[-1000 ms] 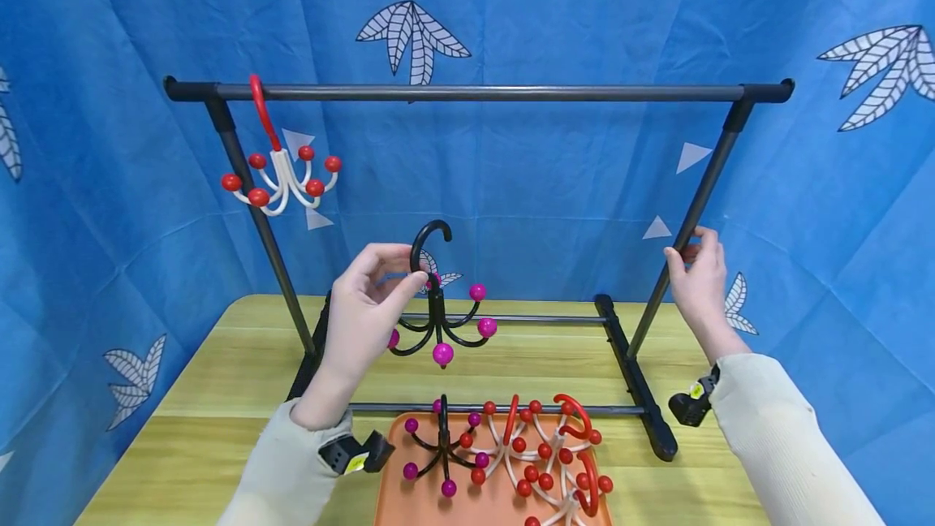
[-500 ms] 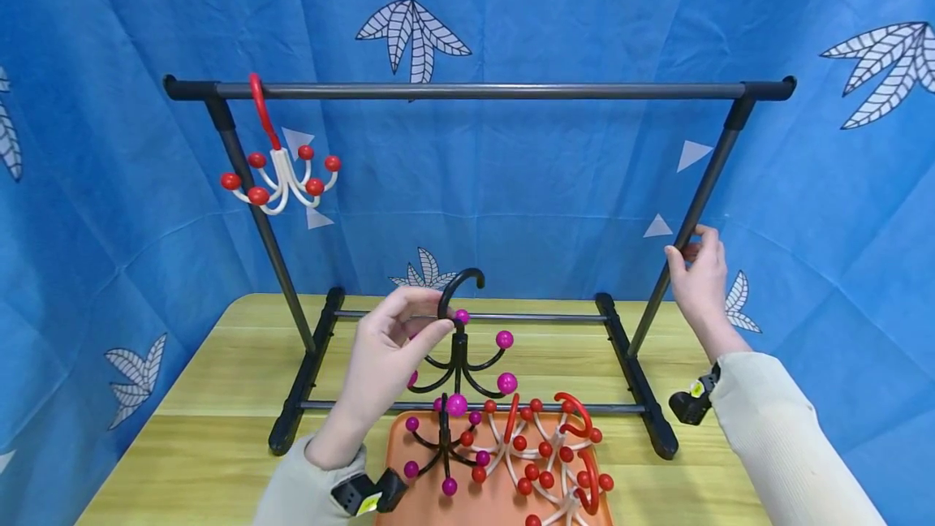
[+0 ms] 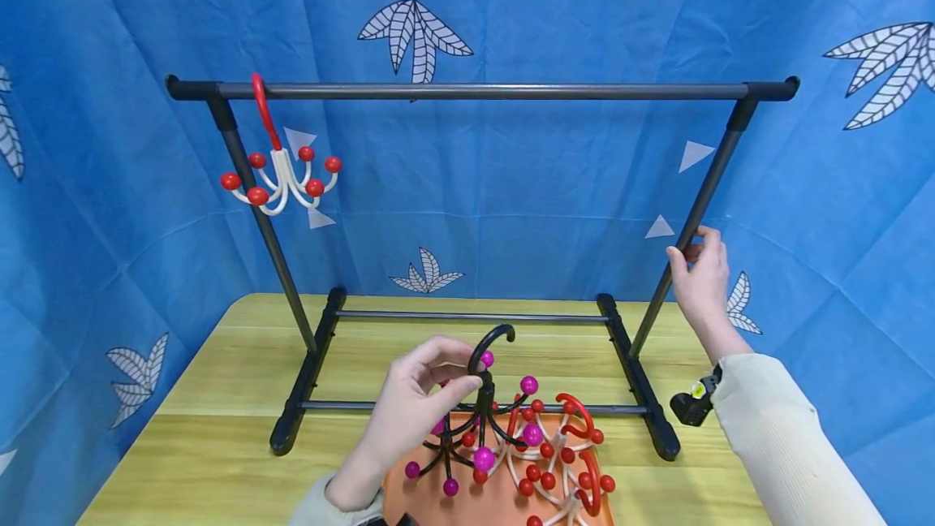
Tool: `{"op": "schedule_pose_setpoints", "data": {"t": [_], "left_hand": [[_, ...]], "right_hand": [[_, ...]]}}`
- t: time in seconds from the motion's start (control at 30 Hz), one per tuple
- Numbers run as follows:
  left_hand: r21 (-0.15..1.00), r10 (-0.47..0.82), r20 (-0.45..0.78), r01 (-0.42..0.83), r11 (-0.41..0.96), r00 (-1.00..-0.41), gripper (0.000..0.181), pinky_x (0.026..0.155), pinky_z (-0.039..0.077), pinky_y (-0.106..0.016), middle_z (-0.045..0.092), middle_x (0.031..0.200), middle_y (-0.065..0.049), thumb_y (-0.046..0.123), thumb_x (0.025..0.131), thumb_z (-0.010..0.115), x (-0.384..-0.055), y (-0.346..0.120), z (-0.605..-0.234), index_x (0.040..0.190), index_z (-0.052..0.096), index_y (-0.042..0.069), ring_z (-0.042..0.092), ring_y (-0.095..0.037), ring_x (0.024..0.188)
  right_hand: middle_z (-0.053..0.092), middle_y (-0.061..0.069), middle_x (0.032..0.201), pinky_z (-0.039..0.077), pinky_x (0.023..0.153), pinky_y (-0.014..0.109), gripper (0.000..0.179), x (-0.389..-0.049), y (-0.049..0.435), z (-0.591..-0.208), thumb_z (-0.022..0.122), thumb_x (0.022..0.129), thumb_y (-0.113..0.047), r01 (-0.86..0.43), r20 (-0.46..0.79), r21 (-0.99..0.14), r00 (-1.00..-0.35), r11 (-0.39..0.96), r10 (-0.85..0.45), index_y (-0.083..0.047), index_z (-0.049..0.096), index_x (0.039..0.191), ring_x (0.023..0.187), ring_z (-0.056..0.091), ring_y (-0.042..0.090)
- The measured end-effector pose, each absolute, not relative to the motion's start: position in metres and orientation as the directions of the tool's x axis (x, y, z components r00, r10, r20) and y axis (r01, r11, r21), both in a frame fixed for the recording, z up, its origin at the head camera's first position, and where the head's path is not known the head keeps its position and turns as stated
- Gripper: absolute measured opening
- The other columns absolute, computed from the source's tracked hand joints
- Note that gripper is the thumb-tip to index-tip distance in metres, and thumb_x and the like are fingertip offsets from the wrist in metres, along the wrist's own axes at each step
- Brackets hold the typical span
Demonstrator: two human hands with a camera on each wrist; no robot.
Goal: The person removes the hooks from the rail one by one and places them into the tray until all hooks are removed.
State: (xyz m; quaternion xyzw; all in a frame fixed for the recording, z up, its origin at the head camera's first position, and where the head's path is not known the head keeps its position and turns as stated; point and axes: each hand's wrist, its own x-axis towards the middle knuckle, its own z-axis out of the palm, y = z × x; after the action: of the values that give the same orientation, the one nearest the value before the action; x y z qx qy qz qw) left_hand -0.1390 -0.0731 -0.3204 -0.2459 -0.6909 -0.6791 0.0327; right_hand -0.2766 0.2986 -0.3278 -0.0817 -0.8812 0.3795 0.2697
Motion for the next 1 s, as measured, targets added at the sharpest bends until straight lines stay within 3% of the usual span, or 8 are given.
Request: {"op": "schedule_pose_setpoints", "data": {"t": [0.47,0.87,1.0], "left_hand": [[0.993,0.452,0.098,0.120,0.020,-0.887,0.025,0.074,0.054,-0.028,0.062,0.101,-0.014,0.020,0.080,0.070,-0.122,-0.067,-0.345,0.098,0.061,0.006,0.064,-0.015,0.089],[0.995,0.585,0.072,0.098,0.013,-0.808,0.020,0.080,0.051,-0.026,0.061,0.092,-0.007,0.017,0.079,0.070,-0.121,-0.067,-0.371,0.093,0.060,0.006,0.064,-0.014,0.087],[0.998,0.608,0.051,0.057,-0.010,-0.793,0.019,0.079,0.052,-0.025,0.060,0.095,-0.011,0.013,0.080,0.069,-0.121,-0.064,-0.380,0.093,0.060,0.004,0.064,-0.013,0.088]], "right_hand": [[0.037,0.025,0.118,0.043,0.082,0.049,0.046,-0.276,0.299,-0.328,0.039,0.097,-0.027,-0.070,0.411,-0.717,-0.846,0.693,0.340,-0.004,0.026,0.134,0.103,0.047,0.039],[0.037,0.025,0.119,0.043,0.084,0.050,0.047,-0.275,0.299,-0.329,0.039,0.096,-0.028,-0.063,0.405,-0.715,-0.850,0.697,0.338,-0.005,0.025,0.134,0.104,0.047,0.039],[0.036,0.024,0.119,0.043,0.085,0.049,0.047,-0.276,0.299,-0.328,0.040,0.096,-0.028,-0.066,0.408,-0.716,-0.848,0.695,0.339,-0.004,0.025,0.134,0.104,0.046,0.037]]}}
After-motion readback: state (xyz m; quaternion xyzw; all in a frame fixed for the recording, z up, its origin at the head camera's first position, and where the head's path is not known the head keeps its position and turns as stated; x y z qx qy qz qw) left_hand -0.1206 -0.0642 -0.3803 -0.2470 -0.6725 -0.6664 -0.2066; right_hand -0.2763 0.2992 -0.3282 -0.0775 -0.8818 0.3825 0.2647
